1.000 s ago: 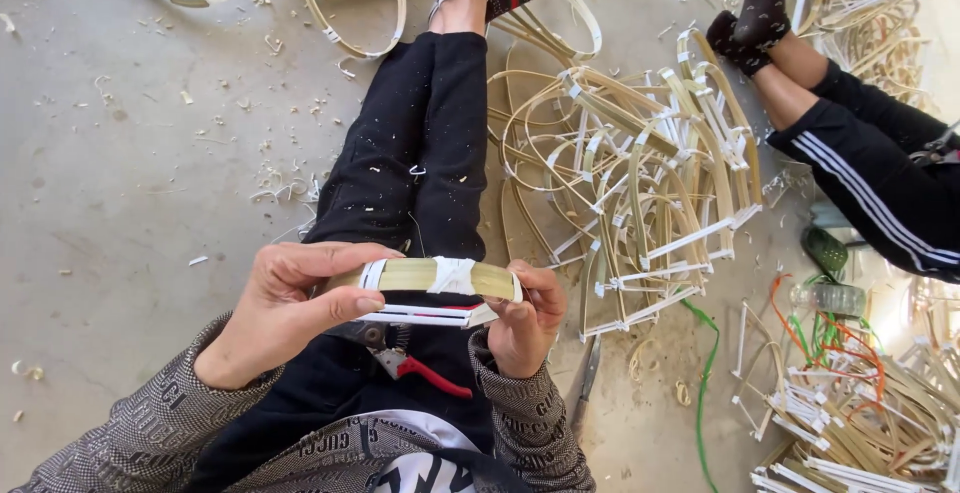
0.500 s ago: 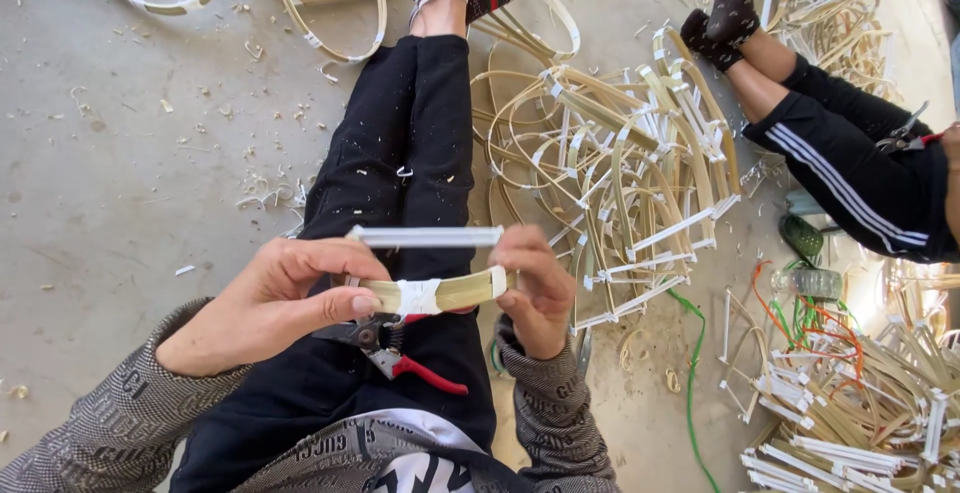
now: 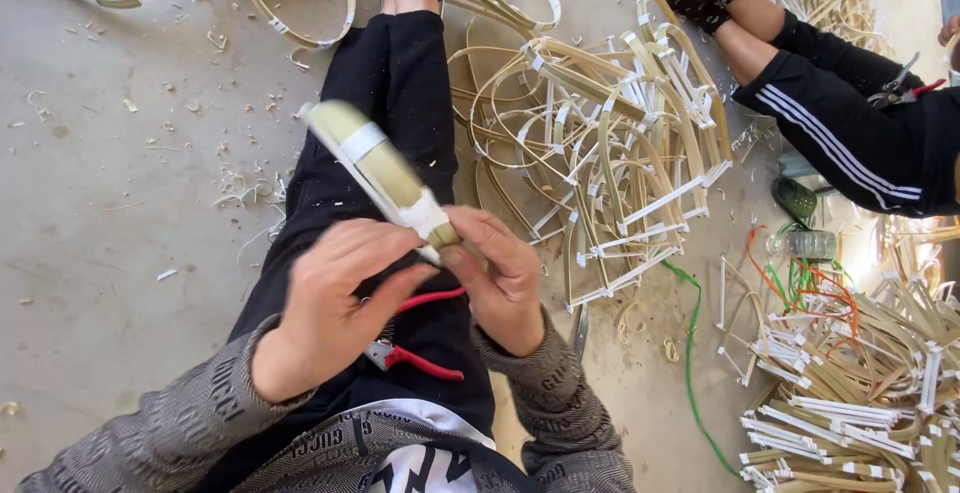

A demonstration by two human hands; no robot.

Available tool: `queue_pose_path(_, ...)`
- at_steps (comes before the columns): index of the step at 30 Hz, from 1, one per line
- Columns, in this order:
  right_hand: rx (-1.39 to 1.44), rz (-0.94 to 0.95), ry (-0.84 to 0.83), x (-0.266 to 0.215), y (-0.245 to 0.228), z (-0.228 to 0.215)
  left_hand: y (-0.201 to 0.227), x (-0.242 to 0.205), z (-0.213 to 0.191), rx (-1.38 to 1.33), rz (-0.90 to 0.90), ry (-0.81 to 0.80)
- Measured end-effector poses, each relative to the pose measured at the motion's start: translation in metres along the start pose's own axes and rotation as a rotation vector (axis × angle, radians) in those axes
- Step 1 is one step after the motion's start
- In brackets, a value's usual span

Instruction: The person is assembling U-shaped bamboo frames by joining pieces together and securing them with tape and white bindings.

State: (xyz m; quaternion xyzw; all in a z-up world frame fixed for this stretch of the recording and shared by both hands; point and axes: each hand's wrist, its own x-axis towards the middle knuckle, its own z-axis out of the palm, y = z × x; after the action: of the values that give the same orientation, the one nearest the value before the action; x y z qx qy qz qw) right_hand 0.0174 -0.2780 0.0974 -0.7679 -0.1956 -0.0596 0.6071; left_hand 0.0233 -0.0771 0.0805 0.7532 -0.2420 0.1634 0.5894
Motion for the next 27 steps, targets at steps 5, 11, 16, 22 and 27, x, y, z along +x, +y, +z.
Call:
queue_pose_path(5, -0.042, 0.153, -0.198, 0.003, -0.024, -0.029, 0.035, 0.029, -0.045, 0.292, 0.187, 0.127)
queue_pose_path(11, -0.199, 0.071, -0.432, 0.0, -0.015, -0.032, -0.018, 0.018, -0.05, 0.044, 0.048, -0.337)
queue_pose_path(16, -0.156, 0.135, -0.434, -0.016, 0.001, -0.022, -0.03, -0.003, -0.038, -0.107, -0.016, -0.435)
queue_pose_path(22, -0.228, 0.137, -0.367, -0.022, 0.008, -0.016, -0.033, -0.018, -0.03, -0.067, -0.093, -0.399)
queue_pose_path(27, -0.086, 0.138, -0.401, -0.002, 0.014, -0.028, -0.036, -0.003, -0.044, -0.18, -0.293, -0.4)
